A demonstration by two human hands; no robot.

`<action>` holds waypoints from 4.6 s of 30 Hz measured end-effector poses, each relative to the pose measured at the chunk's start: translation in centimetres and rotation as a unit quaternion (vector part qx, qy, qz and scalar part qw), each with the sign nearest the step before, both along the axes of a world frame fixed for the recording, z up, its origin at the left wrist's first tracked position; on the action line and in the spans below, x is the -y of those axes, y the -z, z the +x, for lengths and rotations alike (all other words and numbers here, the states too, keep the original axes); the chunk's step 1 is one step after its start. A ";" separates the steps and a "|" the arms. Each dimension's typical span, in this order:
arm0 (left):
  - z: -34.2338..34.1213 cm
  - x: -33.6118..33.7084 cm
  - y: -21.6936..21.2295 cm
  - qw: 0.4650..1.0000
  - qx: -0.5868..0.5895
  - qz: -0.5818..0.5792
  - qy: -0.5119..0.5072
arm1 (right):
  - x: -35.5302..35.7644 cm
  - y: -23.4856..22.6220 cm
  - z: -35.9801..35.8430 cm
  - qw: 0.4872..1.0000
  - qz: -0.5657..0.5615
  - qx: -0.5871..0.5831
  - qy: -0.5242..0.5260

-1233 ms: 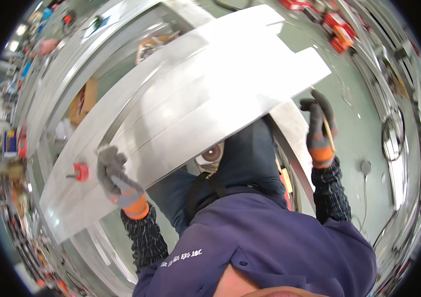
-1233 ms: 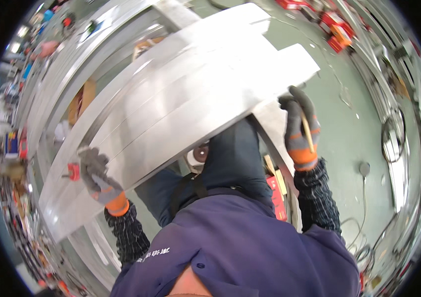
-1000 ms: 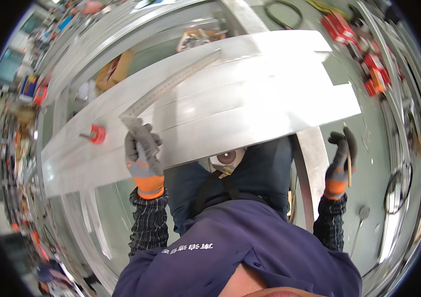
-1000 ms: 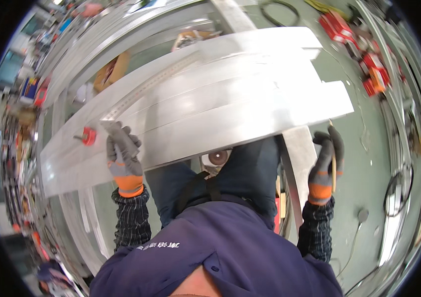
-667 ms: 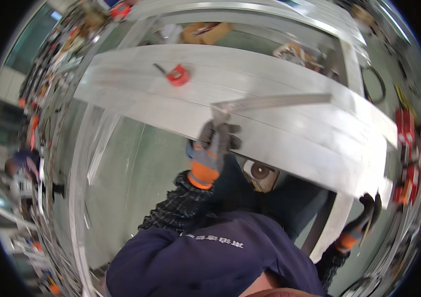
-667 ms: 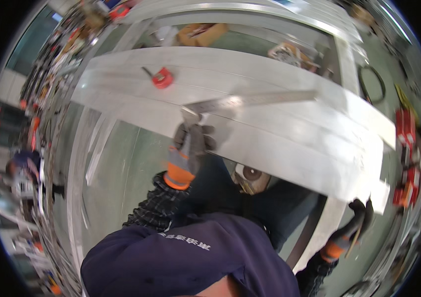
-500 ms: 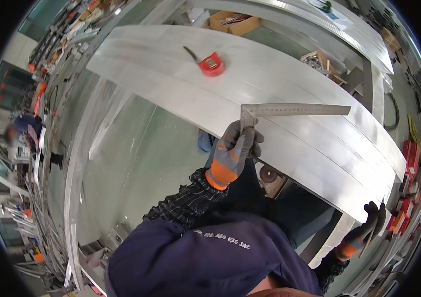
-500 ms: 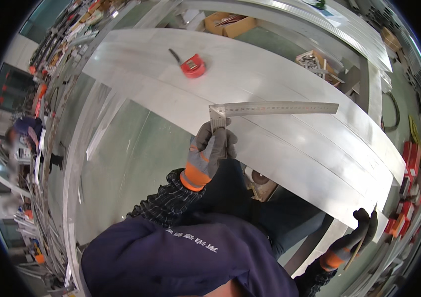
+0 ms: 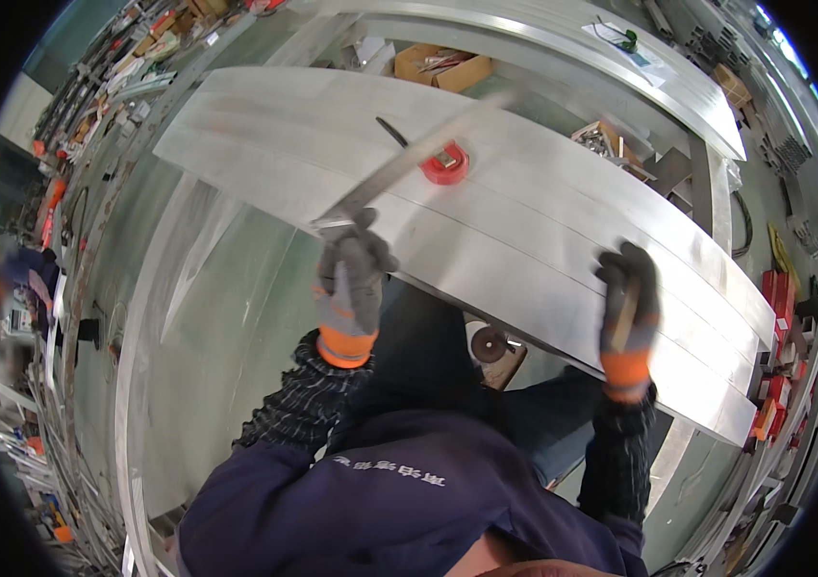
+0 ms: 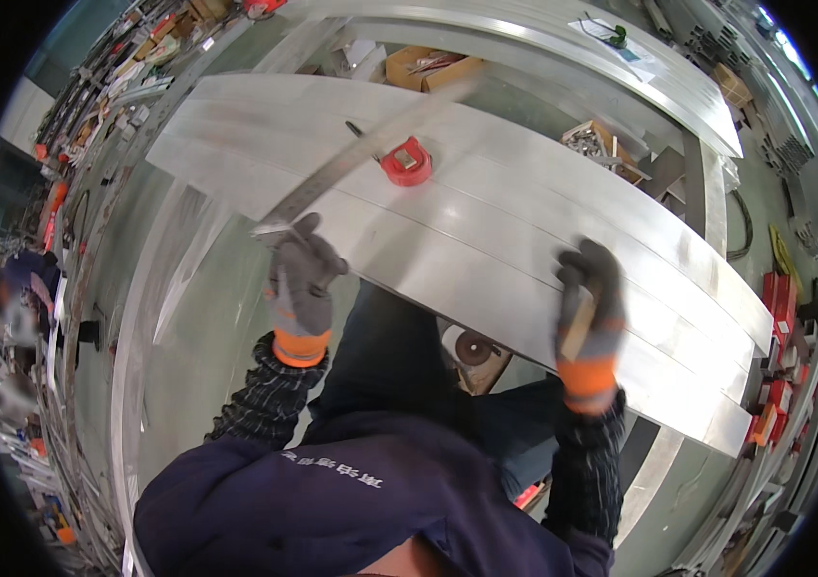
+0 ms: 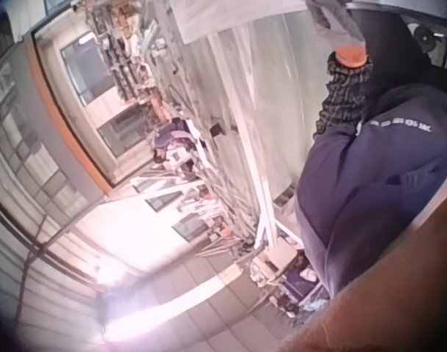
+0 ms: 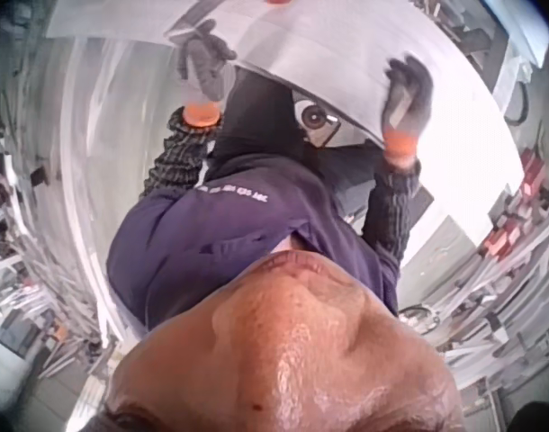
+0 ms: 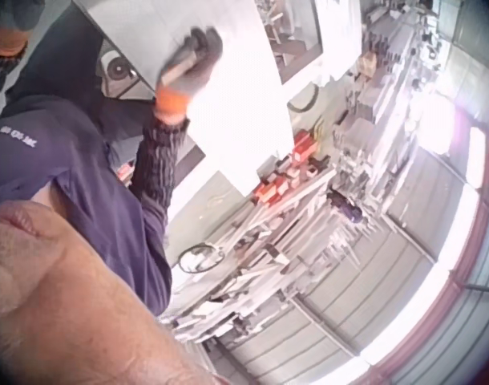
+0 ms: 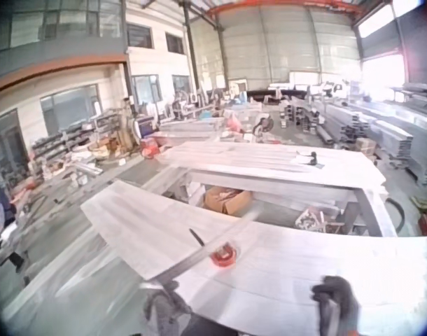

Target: The person measures and marks a large metal sheet using a tape measure, a metal ruler, and a pencil. They repeatedly position the tools, draw straight lines, and write numerical values on the sheet's surface.

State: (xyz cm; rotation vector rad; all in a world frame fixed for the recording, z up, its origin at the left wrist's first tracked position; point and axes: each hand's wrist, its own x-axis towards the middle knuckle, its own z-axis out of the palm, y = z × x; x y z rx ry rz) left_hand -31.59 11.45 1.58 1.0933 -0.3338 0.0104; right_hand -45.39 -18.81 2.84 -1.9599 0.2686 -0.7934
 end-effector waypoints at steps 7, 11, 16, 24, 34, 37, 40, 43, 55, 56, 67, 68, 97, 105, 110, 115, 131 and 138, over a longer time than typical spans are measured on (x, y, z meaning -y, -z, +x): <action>5.6 -9.9 0.5 0.927 0.218 0.298 -0.064 | -9.7 -0.2 19.8 0.961 -0.183 -0.207 -0.016; 7.1 -12.0 0.7 0.849 0.342 0.403 -0.027 | -10.9 2.5 24.2 0.909 -0.271 -0.312 0.050; 10.2 -13.7 2.3 0.720 0.489 0.491 0.035 | -6.1 5.5 21.1 0.897 -0.228 -0.319 0.205; 13.2 -12.2 4.6 0.669 0.536 0.510 0.062 | -0.3 4.2 6.4 0.883 -0.196 -0.218 0.365; 13.0 -11.1 5.8 0.672 0.536 0.505 0.072 | -0.7 6.7 4.9 0.876 -0.181 -0.211 0.395; 13.2 -11.0 5.9 0.670 0.543 0.500 0.079 | -1.0 7.1 4.8 0.886 -0.154 -0.154 0.409; 12.9 -10.6 4.6 0.654 0.538 0.525 0.083 | -1.6 7.2 4.5 0.871 -0.189 -0.085 0.446; 13.1 -10.6 4.8 0.656 0.551 0.510 0.079 | -4.8 6.1 4.5 0.873 -0.225 -0.027 0.431; 13.9 -10.3 4.7 0.672 0.556 0.479 0.103 | -22.4 5.3 9.5 0.963 -0.249 -0.100 -0.008; 14.0 -10.3 4.7 0.665 0.559 0.483 0.107 | -22.6 5.7 9.6 0.960 -0.262 -0.100 -0.006; 16.9 -8.5 2.4 0.586 0.598 0.486 0.250 | -22.9 6.7 10.5 0.955 -0.281 -0.091 0.022; 17.2 -8.5 2.5 0.580 0.598 0.487 0.262 | -22.9 6.6 10.6 0.956 -0.278 -0.089 0.023; 17.8 -8.5 2.8 0.578 0.573 0.492 0.309 | -21.1 4.0 10.7 0.983 -0.165 -0.037 0.068; 18.1 -8.8 3.1 0.575 0.577 0.494 0.305 | -20.8 4.2 13.0 0.986 -0.137 -0.038 0.085; 18.2 -8.8 3.0 0.578 0.575 0.493 0.304 | -20.5 4.5 13.6 0.981 -0.162 -0.062 0.081; 18.1 -8.7 3.0 0.588 0.573 0.486 0.299 | -20.3 4.5 13.6 0.973 -0.198 -0.093 0.077; 18.5 -8.9 2.6 0.600 0.573 0.465 0.308 | -20.8 3.8 14.2 0.967 -0.215 -0.115 0.076; 18.5 -9.1 2.8 0.602 0.580 0.468 0.288 | -20.9 3.5 14.3 0.971 -0.182 -0.137 0.069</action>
